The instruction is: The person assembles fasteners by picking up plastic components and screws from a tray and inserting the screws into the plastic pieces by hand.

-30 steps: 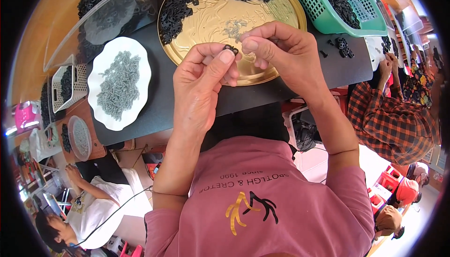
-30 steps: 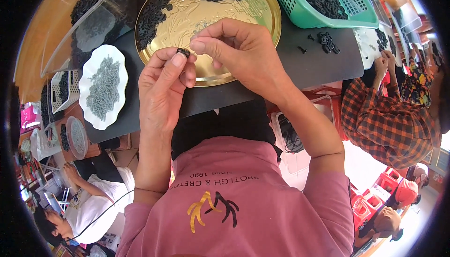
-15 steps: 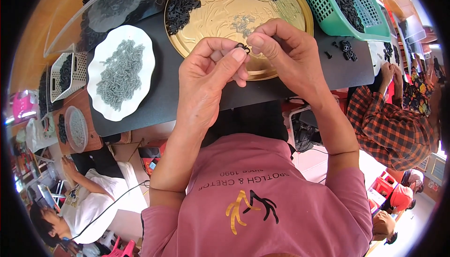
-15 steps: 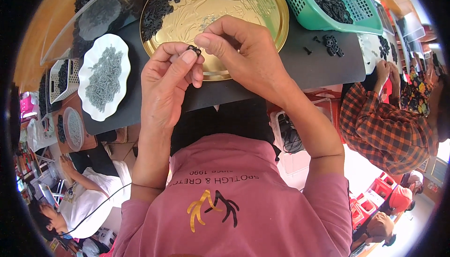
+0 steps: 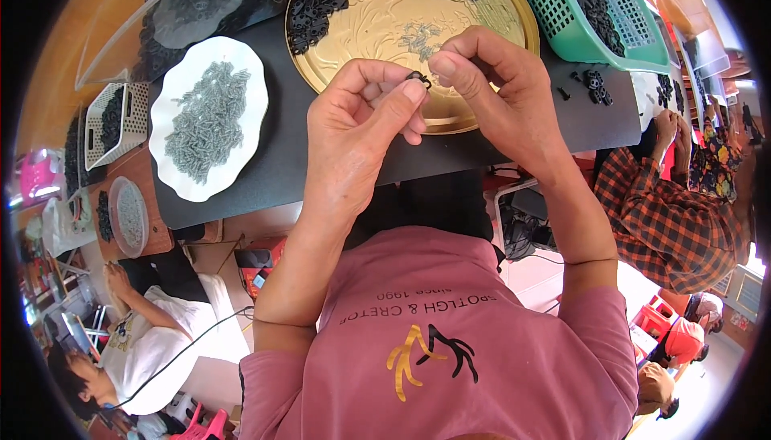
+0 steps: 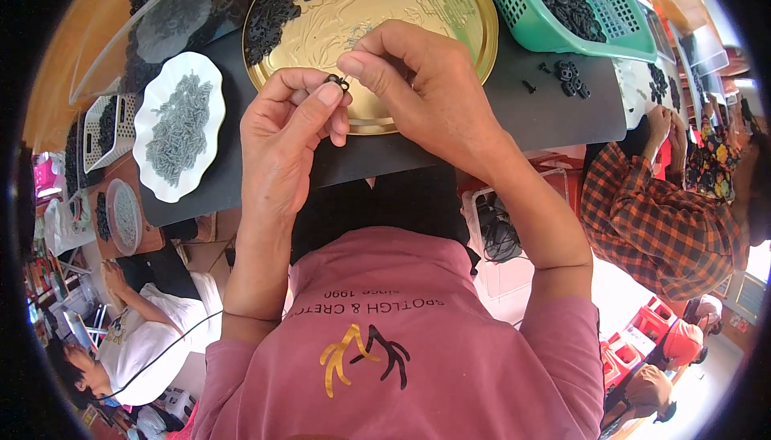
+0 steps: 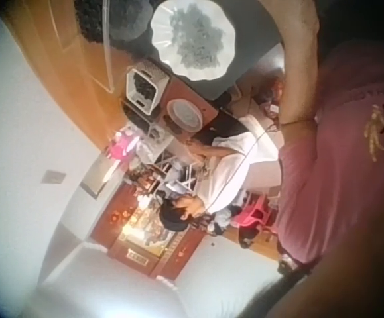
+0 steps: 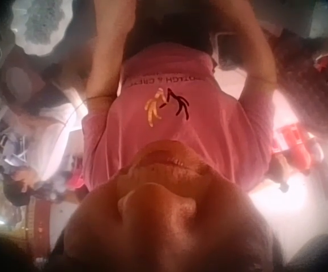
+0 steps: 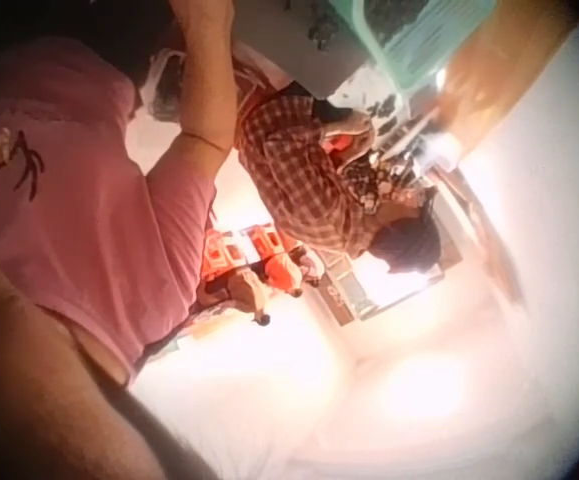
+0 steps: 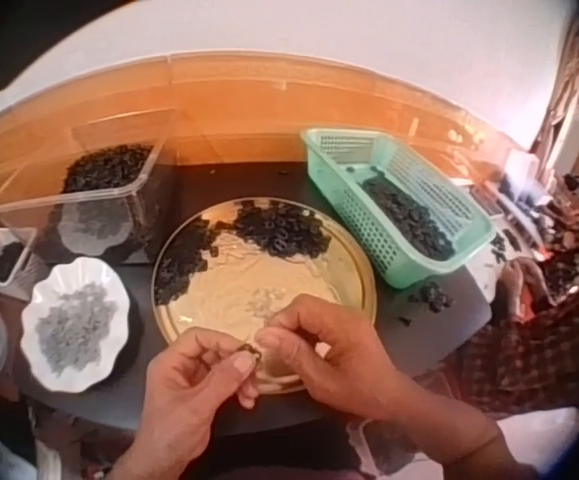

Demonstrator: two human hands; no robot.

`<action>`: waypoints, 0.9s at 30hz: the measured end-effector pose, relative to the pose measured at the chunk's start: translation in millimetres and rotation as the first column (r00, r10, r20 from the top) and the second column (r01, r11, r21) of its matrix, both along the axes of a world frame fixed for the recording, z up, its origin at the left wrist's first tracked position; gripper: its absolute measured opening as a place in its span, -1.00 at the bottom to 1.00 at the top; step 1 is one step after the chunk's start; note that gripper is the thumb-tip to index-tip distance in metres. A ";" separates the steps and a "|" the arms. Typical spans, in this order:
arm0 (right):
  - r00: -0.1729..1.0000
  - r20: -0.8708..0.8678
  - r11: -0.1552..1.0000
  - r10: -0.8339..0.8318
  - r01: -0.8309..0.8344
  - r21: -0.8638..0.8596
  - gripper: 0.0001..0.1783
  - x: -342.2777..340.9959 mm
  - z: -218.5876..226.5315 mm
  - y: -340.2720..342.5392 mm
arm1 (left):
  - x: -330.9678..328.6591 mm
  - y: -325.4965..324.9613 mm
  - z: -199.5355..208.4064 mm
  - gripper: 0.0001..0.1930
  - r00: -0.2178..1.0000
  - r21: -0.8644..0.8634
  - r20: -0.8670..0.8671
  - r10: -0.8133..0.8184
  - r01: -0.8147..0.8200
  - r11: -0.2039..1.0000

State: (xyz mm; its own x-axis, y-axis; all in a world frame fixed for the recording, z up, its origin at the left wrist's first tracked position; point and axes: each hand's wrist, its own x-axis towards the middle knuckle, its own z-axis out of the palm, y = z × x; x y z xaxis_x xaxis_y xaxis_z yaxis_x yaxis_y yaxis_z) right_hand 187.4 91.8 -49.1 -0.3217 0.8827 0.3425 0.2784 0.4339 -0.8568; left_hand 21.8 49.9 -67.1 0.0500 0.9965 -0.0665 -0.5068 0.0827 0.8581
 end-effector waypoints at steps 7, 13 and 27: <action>0.998 0.063 0.999 0.003 -0.006 0.047 -0.81 -0.8 -0.2 0.1 | 1.3 0.4 3.6 -0.87 0.998 -0.005 -0.059 0.013 -0.014 1.000; 0.994 0.107 0.993 -0.003 -0.009 0.118 -0.82 -2.4 -1.7 0.9 | 0.9 0.2 2.5 -0.88 0.992 0.001 -0.120 0.037 -0.037 0.999; 0.998 0.059 1.000 -0.013 0.014 -0.016 -0.82 -4.2 2.5 -1.3 | -9.9 7.2 2.0 -0.88 0.983 0.070 -0.182 0.004 0.009 0.997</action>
State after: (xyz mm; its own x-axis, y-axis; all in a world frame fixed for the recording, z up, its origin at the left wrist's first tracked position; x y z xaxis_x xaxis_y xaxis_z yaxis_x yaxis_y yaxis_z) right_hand 183.1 90.5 -46.6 -0.3291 0.8924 0.3088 0.3344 0.4159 -0.8457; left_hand 11.9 57.1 -65.1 0.0462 0.9989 -0.0044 -0.3416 0.0199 0.9396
